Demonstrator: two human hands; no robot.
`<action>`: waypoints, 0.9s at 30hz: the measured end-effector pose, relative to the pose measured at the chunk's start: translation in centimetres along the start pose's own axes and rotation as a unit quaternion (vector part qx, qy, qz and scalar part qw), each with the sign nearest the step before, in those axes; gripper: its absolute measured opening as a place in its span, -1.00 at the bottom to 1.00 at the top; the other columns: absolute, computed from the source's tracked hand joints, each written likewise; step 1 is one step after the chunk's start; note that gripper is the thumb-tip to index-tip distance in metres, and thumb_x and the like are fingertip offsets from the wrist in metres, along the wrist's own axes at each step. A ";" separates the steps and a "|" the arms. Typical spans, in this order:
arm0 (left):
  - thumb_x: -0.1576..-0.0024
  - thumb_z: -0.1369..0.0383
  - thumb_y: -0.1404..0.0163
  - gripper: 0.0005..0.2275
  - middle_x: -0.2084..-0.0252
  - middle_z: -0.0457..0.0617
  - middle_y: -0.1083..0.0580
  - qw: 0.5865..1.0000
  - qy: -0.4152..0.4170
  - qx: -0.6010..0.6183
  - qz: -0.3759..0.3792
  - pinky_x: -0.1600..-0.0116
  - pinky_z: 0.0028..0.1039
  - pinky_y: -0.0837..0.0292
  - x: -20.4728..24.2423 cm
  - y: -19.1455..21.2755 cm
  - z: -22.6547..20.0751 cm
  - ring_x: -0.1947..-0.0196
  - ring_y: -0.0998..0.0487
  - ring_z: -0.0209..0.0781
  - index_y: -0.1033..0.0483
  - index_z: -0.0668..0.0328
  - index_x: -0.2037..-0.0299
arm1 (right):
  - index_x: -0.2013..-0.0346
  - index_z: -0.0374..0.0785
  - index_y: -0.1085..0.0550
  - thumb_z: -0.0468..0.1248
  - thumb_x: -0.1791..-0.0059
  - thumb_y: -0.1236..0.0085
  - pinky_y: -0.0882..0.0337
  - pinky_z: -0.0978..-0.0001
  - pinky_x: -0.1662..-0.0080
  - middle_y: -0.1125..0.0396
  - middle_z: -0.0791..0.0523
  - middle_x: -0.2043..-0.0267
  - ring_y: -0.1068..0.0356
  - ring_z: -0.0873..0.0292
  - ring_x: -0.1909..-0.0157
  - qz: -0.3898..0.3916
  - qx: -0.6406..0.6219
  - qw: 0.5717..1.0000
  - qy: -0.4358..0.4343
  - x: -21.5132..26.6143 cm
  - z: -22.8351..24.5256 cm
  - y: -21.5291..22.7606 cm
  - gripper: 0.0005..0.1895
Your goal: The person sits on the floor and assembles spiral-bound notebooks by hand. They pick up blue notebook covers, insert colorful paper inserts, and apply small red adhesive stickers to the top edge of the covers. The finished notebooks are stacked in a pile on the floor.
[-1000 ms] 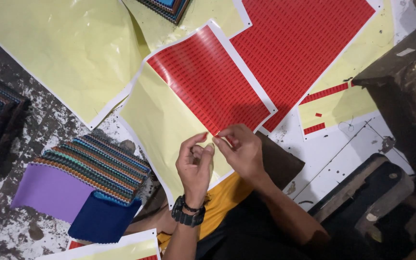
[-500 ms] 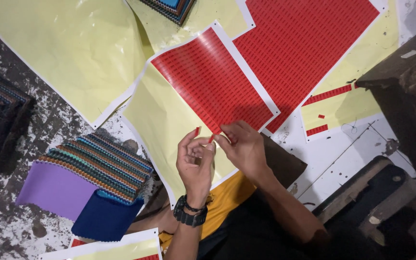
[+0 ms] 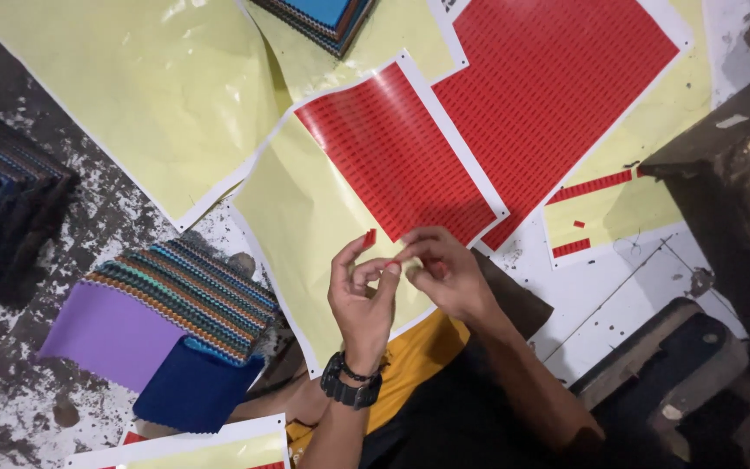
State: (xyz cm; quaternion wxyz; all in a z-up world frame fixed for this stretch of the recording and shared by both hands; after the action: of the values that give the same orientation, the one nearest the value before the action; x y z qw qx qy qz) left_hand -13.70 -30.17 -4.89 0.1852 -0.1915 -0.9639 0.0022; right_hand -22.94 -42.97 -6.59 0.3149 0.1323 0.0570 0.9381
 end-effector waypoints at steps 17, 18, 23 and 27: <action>0.02 0.67 -0.09 -0.47 -0.31 0.17 -0.21 0.989 -0.141 0.037 0.022 -0.07 -0.39 -0.57 -2.5 0.6 -0.8 -0.06 -0.50 -0.06 -0.31 0.33 -0.21 | 0.31 -0.06 -0.63 -0.17 0.06 -0.38 -0.51 0.40 0.25 -0.48 0.17 0.34 -0.51 0.15 0.29 -0.131 0.199 0.970 0.058 -1.1 1.7 -0.8 -0.90; 0.05 0.67 -0.11 -0.43 -0.33 0.17 -0.17 0.989 -0.138 0.040 0.034 -0.09 -0.37 -0.58 -2.6 0.6 -0.7 -0.09 -0.47 -0.05 -0.29 0.33 -0.24 | 0.26 -0.06 -0.64 -0.20 0.08 -0.41 -0.52 0.37 0.17 -0.50 0.14 0.27 -0.51 0.16 0.23 -0.118 0.095 0.988 0.025 -1.2 1.5 -0.7 -0.87; 0.02 0.61 -0.20 -0.43 -0.33 0.15 -0.15 0.990 -0.114 0.075 0.047 -0.01 -0.42 -0.62 -2.8 -0.2 -1.3 -0.06 -0.46 -0.10 -0.30 0.31 -0.23 | 0.13 -0.17 -0.62 -0.27 0.12 -0.40 -0.49 0.28 0.01 -0.46 0.09 0.09 -0.42 0.21 0.10 -0.061 -0.034 0.996 -0.054 -1.4 1.8 -0.6 -0.72; -0.01 0.64 -0.20 -0.50 -0.30 0.15 -0.19 0.988 -0.142 0.057 -0.013 0.06 -0.45 -0.67 -3.8 0.9 -0.4 -0.03 -0.52 -0.06 -0.35 0.28 -0.18 | 0.28 -0.22 -0.61 -0.07 0.01 -0.37 -0.52 0.37 0.20 -0.46 0.07 0.40 -0.51 0.15 0.29 -0.059 0.111 0.990 -0.059 -3.1 0.6 0.2 -0.73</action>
State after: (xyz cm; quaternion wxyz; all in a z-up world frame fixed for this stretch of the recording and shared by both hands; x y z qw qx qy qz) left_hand -9.99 -30.74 -5.95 0.0571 -0.1658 -0.9811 0.0822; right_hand -20.53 -45.01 -6.66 0.3556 0.2178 0.1494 0.8965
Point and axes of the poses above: each hand's wrist, its own x-axis away from the middle knuckle, its own y-axis out of the back of the hand, z = x × y, the point moved 7 cm from there along -x, towards the middle knuckle
